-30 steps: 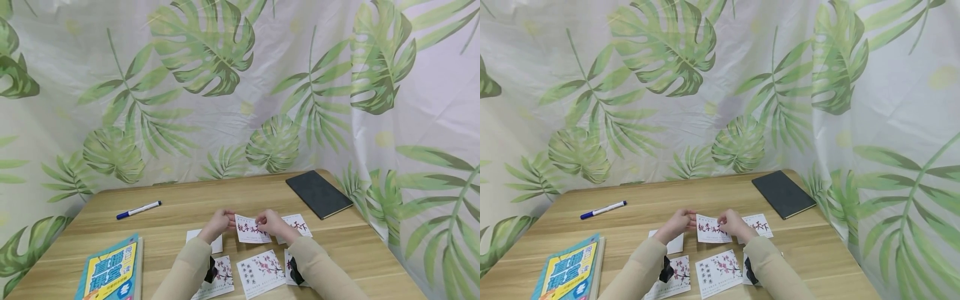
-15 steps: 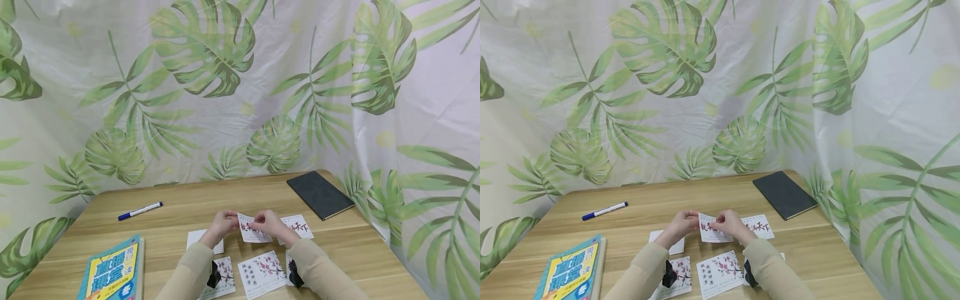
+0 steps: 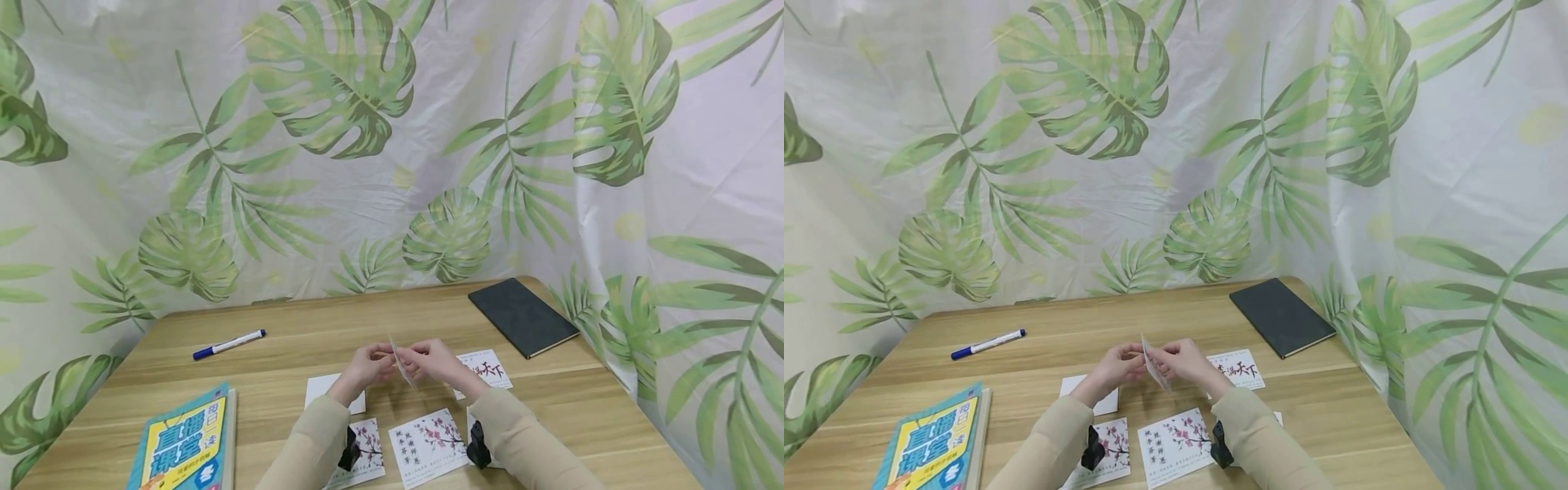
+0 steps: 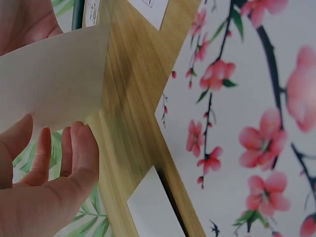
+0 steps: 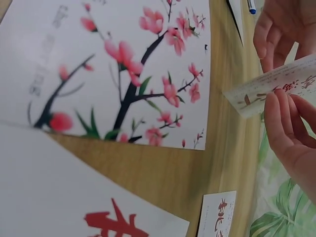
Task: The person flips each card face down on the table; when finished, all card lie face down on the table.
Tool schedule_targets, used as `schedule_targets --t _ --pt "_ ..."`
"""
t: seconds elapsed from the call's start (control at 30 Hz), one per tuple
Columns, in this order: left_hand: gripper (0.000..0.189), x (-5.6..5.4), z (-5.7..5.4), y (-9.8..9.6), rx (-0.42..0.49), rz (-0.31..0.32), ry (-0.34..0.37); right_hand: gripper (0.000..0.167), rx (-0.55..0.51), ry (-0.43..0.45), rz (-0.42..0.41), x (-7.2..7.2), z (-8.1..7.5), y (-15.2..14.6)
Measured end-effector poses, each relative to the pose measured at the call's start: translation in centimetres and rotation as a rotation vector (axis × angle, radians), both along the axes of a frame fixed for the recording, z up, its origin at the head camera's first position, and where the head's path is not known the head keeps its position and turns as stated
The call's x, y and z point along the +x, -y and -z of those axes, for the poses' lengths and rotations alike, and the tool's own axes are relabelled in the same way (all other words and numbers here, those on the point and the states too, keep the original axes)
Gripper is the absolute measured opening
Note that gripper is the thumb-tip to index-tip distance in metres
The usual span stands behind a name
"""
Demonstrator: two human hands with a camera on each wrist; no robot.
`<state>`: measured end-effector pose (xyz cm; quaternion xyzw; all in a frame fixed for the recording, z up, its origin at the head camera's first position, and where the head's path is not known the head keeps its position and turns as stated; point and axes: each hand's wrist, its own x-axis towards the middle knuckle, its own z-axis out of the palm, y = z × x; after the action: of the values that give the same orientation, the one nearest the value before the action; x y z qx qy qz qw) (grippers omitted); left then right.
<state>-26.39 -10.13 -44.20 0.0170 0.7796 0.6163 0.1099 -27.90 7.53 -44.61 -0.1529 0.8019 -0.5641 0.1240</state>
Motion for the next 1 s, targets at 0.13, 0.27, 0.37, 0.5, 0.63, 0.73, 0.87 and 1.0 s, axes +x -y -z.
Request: schedule_targets --t 0.13,0.27,0.37,0.5,0.63,0.73,0.87,1.0 --pt "0.039 0.1 0.0 -0.1 -0.035 0.022 -0.005 0.053 -0.034 0.047 -0.010 0.1 -0.2 -0.2" --pt "0.042 0.0 0.2 -0.1 -0.067 0.034 -0.004 0.054 -0.031 0.051 -0.040 0.2 -0.3 -0.6" --pt "0.043 0.0 0.3 -0.2 -0.080 0.026 0.004 0.055 -0.027 0.059 -0.069 0.3 -0.4 -0.9" --pt "0.042 0.1 0.3 -0.3 -0.102 0.024 0.020 0.055 -0.065 0.100 -0.113 0.3 -0.4 -1.5" --pt "0.051 -0.1 0.8 -0.2 -0.139 0.023 0.015 0.043 -0.168 0.143 -0.151 0.2 -0.4 -2.4" --pt "0.071 -1.7 2.8 0.3 -0.184 0.025 -0.019 0.035 -0.224 0.150 -0.156 0.1 -0.2 -3.2" --pt "0.086 -3.8 5.8 1.2 -0.233 0.014 -0.045 0.032 -0.228 0.127 -0.111 0.0 0.3 -3.9" --pt "0.065 -3.5 5.8 1.3 -0.261 -0.010 -0.046 0.031 -0.221 0.120 0.007 0.1 1.0 -4.2"
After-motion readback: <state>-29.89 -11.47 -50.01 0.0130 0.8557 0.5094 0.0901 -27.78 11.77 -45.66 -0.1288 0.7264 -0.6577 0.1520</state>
